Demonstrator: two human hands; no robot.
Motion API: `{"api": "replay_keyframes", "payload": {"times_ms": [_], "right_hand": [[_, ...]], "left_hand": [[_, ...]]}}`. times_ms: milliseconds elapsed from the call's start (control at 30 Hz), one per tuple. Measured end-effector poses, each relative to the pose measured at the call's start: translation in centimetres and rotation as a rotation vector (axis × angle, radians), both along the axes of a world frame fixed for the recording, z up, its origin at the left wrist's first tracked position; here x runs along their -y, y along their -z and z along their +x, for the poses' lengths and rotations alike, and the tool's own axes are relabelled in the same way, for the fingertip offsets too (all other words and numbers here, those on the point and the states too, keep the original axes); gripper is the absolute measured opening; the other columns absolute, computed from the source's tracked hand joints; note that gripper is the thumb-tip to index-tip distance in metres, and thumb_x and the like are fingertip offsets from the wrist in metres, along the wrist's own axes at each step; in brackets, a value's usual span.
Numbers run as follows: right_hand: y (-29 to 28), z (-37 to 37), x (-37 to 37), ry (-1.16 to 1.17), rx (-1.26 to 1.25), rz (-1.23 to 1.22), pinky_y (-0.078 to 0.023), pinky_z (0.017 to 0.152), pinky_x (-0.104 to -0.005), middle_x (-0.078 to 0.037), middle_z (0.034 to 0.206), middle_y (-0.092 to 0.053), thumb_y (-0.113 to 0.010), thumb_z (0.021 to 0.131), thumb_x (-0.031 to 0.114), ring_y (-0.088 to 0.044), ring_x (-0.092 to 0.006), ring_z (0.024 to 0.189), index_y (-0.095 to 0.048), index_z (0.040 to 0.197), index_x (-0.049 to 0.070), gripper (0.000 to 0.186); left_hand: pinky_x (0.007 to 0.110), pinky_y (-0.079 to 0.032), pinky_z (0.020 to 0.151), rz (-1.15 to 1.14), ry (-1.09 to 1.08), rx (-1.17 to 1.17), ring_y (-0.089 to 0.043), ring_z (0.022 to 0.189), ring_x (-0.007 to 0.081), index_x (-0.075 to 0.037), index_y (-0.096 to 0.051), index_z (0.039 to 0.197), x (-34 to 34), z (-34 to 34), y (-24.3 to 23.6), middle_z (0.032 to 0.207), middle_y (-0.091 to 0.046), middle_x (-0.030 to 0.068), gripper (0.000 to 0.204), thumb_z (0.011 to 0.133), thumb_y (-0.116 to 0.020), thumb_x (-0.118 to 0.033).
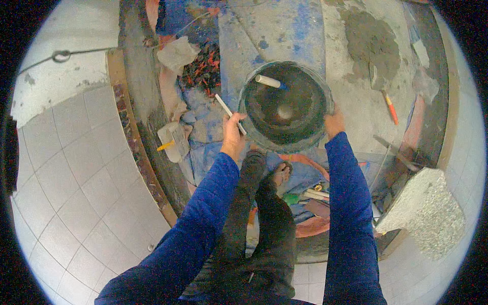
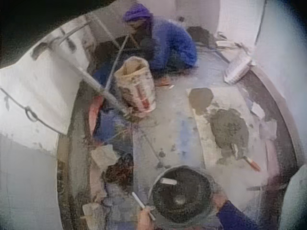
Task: The person applies mortar to the back of a small white tile using a trowel, then places and presses the tile onto a tiled wall. They repeat this process for a second tile, using a level to check alignment.
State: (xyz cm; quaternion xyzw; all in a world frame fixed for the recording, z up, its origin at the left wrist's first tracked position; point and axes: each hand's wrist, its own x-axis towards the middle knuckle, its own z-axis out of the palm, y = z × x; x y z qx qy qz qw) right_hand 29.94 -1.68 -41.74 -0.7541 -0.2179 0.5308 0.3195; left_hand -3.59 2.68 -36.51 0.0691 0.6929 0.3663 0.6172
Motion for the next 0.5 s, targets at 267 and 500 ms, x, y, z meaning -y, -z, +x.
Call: {"api": "replay_keyframes", "payload": {"times_ms": [267,500], "right_hand": [[-2.7,-6.1,2.7,-0.213,0.173,-0.073,-0.052,0.085,-0.0401,-0.019,0.105,-0.072,-0.069,0.073,0.01,-0.067,-0.0301,0.095,-0.065,0.124,-0.006,0.054],[-4.2,-11.2,-1.3,-0.214,0.234,-0.12,-0.052,0.093,-0.046,-0.027,0.118,-0.068,-0.075,0.072,0.021,-0.065,-0.0387,0.109,-0.058,0.135,-0.007,0.071]], "left_hand": [[0.036,-0.043,0.087,0.167,-0.062,-0.034,-0.052,0.098,0.02,-0.006,-0.053,0.115,0.4,-8.3,-2.3,0.104,-0.054,0.0051,0.042,0.078,-0.07,-0.015],[0.039,-0.044,0.096,0.139,-0.007,-0.12,-0.053,0.108,0.0212,-0.008,-0.059,0.119,-2.2,-14.8,0.7,0.114,-0.056,0.0035,0.043,0.08,-0.07,-0.02]]}}
